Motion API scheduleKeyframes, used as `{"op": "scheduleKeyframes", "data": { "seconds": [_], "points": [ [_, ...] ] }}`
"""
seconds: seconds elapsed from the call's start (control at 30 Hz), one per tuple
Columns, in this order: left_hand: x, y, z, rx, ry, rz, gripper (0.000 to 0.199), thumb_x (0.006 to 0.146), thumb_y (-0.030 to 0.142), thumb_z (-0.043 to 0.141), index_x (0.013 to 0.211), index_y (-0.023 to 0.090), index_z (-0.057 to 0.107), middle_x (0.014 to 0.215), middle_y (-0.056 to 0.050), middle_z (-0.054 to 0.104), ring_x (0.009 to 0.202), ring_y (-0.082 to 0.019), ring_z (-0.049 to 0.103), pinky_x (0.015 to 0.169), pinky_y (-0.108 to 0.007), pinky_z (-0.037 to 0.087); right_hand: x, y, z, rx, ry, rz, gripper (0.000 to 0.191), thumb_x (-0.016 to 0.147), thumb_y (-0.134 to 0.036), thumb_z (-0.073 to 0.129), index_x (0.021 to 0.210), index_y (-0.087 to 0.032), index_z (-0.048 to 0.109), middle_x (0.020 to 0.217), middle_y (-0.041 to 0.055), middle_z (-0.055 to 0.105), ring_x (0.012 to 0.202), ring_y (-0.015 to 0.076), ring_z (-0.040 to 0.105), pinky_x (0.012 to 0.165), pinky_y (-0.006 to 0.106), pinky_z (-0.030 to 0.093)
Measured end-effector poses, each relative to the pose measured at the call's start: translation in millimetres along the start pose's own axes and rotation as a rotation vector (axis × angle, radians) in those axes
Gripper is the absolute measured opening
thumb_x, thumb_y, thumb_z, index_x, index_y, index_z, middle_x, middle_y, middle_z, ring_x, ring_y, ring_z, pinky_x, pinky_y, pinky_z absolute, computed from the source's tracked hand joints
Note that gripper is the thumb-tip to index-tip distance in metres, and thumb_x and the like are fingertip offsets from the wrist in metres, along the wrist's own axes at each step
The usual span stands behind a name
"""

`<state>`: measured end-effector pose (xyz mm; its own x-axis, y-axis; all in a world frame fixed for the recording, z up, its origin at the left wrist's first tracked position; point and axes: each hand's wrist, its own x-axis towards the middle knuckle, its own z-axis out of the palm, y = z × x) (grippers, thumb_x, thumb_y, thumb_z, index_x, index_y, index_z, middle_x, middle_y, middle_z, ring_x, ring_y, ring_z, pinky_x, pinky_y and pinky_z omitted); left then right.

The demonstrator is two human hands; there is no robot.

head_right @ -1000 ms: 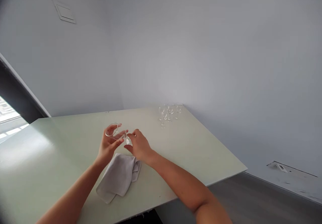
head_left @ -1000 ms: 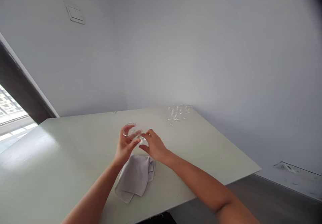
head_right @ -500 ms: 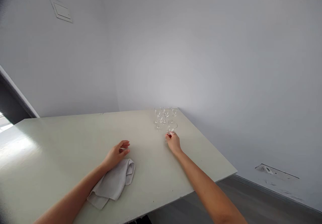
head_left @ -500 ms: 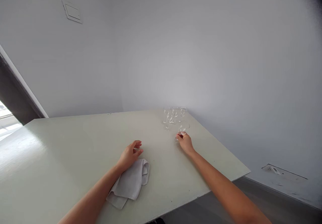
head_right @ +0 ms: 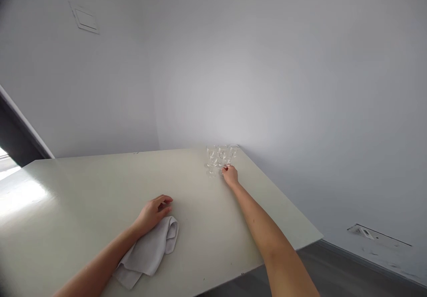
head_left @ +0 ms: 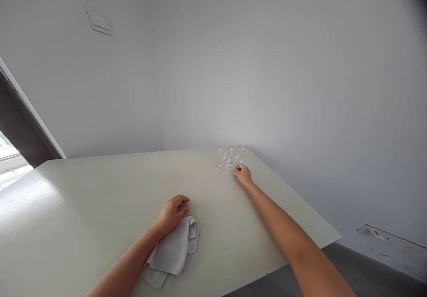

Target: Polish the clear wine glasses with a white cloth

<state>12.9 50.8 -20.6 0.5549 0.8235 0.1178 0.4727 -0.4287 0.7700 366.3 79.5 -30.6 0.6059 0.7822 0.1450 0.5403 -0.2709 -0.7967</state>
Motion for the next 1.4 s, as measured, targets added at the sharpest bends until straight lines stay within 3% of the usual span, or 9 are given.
{"op": "scheduleKeyframes", "data": {
  "seconds": [0.23,0.4,0.53,0.63,0.73,0.83,1.0,1.13,1.4],
  "points": [
    [1,4,-0.2,-0.078,0.038,-0.033,0.024,0.074,0.035,0.05,0.091,0.022,0.061,0.094,-0.005,0.063,0.081,-0.019,0.057,0.074,-0.032,0.044,-23,3,-26,0.09,-0.026,0.052,0.035,0.068,-0.023,0.054,0.102,-0.012,0.055,0.087,0.0083,0.058,0.057,0.0112,0.051,0.052,0.023,0.041],
    [6,2,0.4,-0.224,0.068,-0.117,0.027,0.074,0.039,0.05,0.089,0.019,0.061,0.091,-0.006,0.063,0.082,-0.017,0.057,0.076,-0.031,0.043,-95,-14,-19,0.111,-0.267,-0.044,0.022,0.072,-0.025,0.051,0.088,-0.016,0.062,0.075,0.0042,0.059,0.058,0.0136,0.053,0.051,0.025,0.043],
    [11,9,-16.2,-0.295,0.089,-0.124,0.034,0.075,0.044,0.047,0.09,0.017,0.059,0.082,-0.004,0.061,0.072,-0.014,0.054,0.068,-0.027,0.042,-172,-59,2,0.082,-0.646,-0.565,0.036,0.074,-0.017,0.052,0.108,-0.024,0.058,0.102,0.0054,0.057,0.087,0.0168,0.055,0.073,0.031,0.046],
    [2,22,-44.7,-0.094,0.092,-0.087,0.031,0.074,0.047,0.047,0.078,0.018,0.057,0.071,0.0,0.057,0.063,-0.012,0.049,0.06,-0.025,0.038,-213,-95,7,-0.078,-0.677,-0.934,0.048,0.073,-0.011,0.055,0.117,-0.03,0.052,0.121,0.0063,0.047,0.111,0.0217,0.042,0.09,0.039,0.038],
    [-29,34,-69.7,0.251,0.032,-0.124,0.032,0.074,0.049,0.048,0.062,0.019,0.05,0.057,0.001,0.05,0.052,-0.012,0.041,0.051,-0.025,0.029,-236,-116,9,-0.163,-0.688,-1.069,0.037,0.075,-0.026,0.06,0.112,-0.026,0.057,0.11,0.0075,0.053,0.104,0.0231,0.045,0.089,0.04,0.037],
    [-74,38,-75.6,0.45,-0.066,-0.151,0.031,0.068,0.05,0.055,0.061,0.021,0.046,0.057,0.001,0.051,0.05,-0.013,0.04,0.05,-0.026,0.025,-250,-121,16,-0.212,-0.695,-1.084,0.034,0.075,-0.045,0.059,0.099,-0.021,0.061,0.09,0.0074,0.057,0.085,0.0212,0.049,0.077,0.037,0.041],
    [-123,30,-59.0,0.459,-0.141,-0.146,0.016,0.063,0.026,0.059,0.073,0.023,0.047,0.069,0.001,0.054,0.06,-0.015,0.048,0.053,-0.026,0.026,-263,-113,32,-0.349,-0.678,-1.117,0.043,0.067,-0.05,0.064,0.096,-0.019,0.058,0.088,0.0084,0.056,0.08,0.0229,0.049,0.067,0.035,0.04],
    [-123,29,-53.4,0.433,-0.034,-0.174,0.017,0.068,0.009,0.038,0.072,0.022,0.046,0.064,0.001,0.051,0.058,-0.014,0.046,0.052,-0.025,0.025,-259,-109,40,-0.316,-0.662,-1.042,0.01,0.08,-0.027,0.054,0.082,-0.019,0.06,0.082,0.0059,0.057,0.077,0.0192,0.051,0.065,0.03,0.04],
    [-96,63,-66.3,0.038,0.152,-0.169,0.037,0.079,0.024,0.031,0.111,0.027,0.05,0.048,0.007,0.042,0.046,-0.01,0.042,0.049,-0.021,0.032,-231,-135,16,0.186,-0.65,-0.657,0.018,0.084,-0.029,0.044,0.084,-0.021,0.061,0.076,0.0008,0.06,0.066,0.0133,0.053,0.059,0.025,0.04]
  ]
}}
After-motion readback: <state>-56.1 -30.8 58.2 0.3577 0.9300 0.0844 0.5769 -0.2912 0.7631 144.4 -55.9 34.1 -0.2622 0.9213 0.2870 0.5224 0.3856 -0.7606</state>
